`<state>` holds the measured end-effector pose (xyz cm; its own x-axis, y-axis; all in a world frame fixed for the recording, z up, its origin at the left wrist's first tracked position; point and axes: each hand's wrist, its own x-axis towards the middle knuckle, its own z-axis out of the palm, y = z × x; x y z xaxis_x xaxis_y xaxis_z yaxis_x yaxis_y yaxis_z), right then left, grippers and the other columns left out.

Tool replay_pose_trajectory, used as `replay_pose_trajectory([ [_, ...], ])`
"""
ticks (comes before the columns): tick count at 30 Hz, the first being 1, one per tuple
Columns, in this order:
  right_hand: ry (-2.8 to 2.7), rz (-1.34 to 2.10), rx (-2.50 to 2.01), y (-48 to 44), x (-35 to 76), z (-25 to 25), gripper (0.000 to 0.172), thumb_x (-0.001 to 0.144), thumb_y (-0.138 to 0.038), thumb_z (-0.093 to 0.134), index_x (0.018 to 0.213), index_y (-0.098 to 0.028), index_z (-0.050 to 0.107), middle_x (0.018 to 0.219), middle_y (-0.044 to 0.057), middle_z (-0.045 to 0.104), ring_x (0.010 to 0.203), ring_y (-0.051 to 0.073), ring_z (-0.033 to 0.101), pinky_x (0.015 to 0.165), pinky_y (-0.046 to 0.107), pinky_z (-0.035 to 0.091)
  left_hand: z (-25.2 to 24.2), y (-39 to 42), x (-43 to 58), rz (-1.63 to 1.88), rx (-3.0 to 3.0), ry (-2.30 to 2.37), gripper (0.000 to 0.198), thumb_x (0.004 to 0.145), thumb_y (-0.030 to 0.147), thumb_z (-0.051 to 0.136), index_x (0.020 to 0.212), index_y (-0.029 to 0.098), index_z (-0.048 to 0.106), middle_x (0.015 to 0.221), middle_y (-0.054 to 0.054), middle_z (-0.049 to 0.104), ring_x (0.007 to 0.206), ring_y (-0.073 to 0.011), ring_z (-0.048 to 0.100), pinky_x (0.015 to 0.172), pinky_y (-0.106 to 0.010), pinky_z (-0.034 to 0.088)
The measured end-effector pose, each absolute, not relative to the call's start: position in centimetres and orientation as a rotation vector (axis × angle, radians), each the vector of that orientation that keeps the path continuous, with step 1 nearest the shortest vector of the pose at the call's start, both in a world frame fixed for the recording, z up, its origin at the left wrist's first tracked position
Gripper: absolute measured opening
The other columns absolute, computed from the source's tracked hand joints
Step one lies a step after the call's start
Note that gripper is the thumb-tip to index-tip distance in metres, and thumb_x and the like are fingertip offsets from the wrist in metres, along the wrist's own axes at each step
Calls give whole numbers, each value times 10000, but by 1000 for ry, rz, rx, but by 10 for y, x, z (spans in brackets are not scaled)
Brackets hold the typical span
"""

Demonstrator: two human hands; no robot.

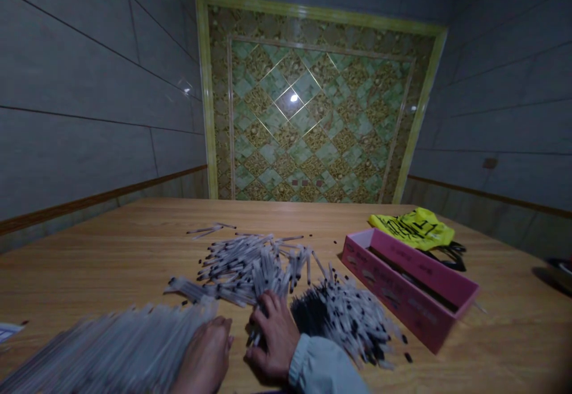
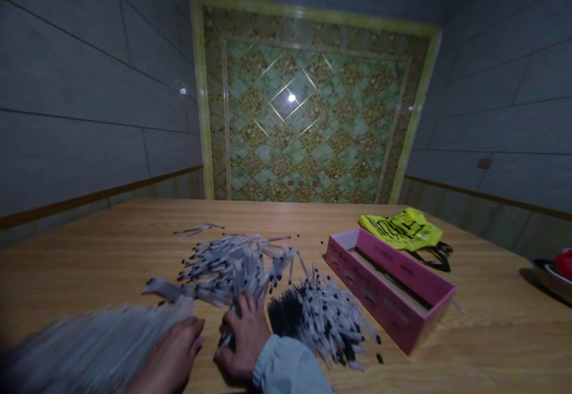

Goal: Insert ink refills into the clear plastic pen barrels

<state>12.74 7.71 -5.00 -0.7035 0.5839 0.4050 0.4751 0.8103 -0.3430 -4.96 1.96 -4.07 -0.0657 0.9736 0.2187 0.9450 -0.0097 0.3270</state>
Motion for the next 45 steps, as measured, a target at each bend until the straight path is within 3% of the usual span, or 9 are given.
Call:
replay_pose_trajectory([
  [5, -2483, 357, -703, 71, 131, -50, 353, 644, -343, 584, 965, -207, 530, 1160, 96, 429, 1135, 324, 323, 916, 501, 268, -20, 20, -30, 1172, 1612, 1750, 350, 752, 337, 532, 1019, 149, 657, 1063, -135, 675, 997, -255, 608, 881, -345, 432],
  [8, -2442, 400, -653, 67, 136, -42, 315, 631, -256, 545, 943, -213, 553, 1155, 82, 462, 1165, 308, 321, 956, 482, 253, -20, 22, -21, 1438, 1112, 1454, 451, 687, 460, 599, 1009, 148, 645, 1055, -134, 678, 892, -257, 649, 743, -334, 506],
  [11, -2307, 445, -654, 60, 147, -31, 359, 631, -178, 507, 985, -209, 554, 1187, 73, 471, 1166, 264, 354, 972, 420, 280, -32, 21, -21, 1558, 875, 1381, 493, 615, 472, 673, 978, 140, 640, 1002, -133, 691, 811, -234, 661, 657, -298, 515],
  [16, -1971, 527, -953, 44, 167, -25, 276, 707, -132, 458, 958, -171, 565, 967, 73, 575, 930, 193, 524, 800, 294, 406, -53, 14, -27, 1544, 799, 1371, 525, 590, 477, 699, 977, 128, 633, 850, -105, 714, 689, -177, 645, 582, -245, 488],
  [20, -1937, 599, -1188, 31, 175, -39, 245, 715, -133, 468, 924, -173, 588, 865, 60, 615, 817, 184, 571, 710, 260, 417, -52, 7, -21, 1523, 836, 1403, 540, 598, 493, 686, 990, 126, 627, 810, -88, 706, 598, -154, 615, 476, -220, 433],
  [25, -2097, 548, -1241, 22, 170, -50, 215, 715, -150, 475, 887, -184, 598, 870, 65, 622, 818, 199, 587, 691, 258, 399, -46, 3, -11, 1519, 886, 1410, 505, 646, 487, 650, 995, 123, 628, 780, -75, 699, 580, -150, 608, 494, -233, 435],
  [30, -2307, 498, -1352, 17, 163, -43, 248, 740, -253, 534, 982, -273, 589, 872, 28, 627, 739, 190, 606, 590, 245, 346, -49, 4, -11, 1521, 859, 1380, 480, 640, 476, 656, 967, 125, 634, 745, -67, 690, 559, -143, 595, 479, -234, 423],
  [36, -2363, 465, -1440, 15, 160, -46, 157, 722, -346, 584, 845, -251, 599, 842, 26, 630, 730, 200, 613, 561, 251, 305, -49, 6, -11, 1505, 855, 1379, 441, 669, 447, 644, 967, 123, 627, 737, -70, 690, 555, -131, 578, 471, -223, 405],
  [45, -2105, 589, -1343, 17, 166, -54, 146, 694, -153, 473, 829, -183, 521, 651, 15, 581, 605, 163, 557, 544, 247, 312, -44, 3, -14, 1519, 854, 1425, 480, 662, 468, 647, 1001, 128, 624, 754, -67, 696, 581, -147, 600, 495, -231, 430],
])
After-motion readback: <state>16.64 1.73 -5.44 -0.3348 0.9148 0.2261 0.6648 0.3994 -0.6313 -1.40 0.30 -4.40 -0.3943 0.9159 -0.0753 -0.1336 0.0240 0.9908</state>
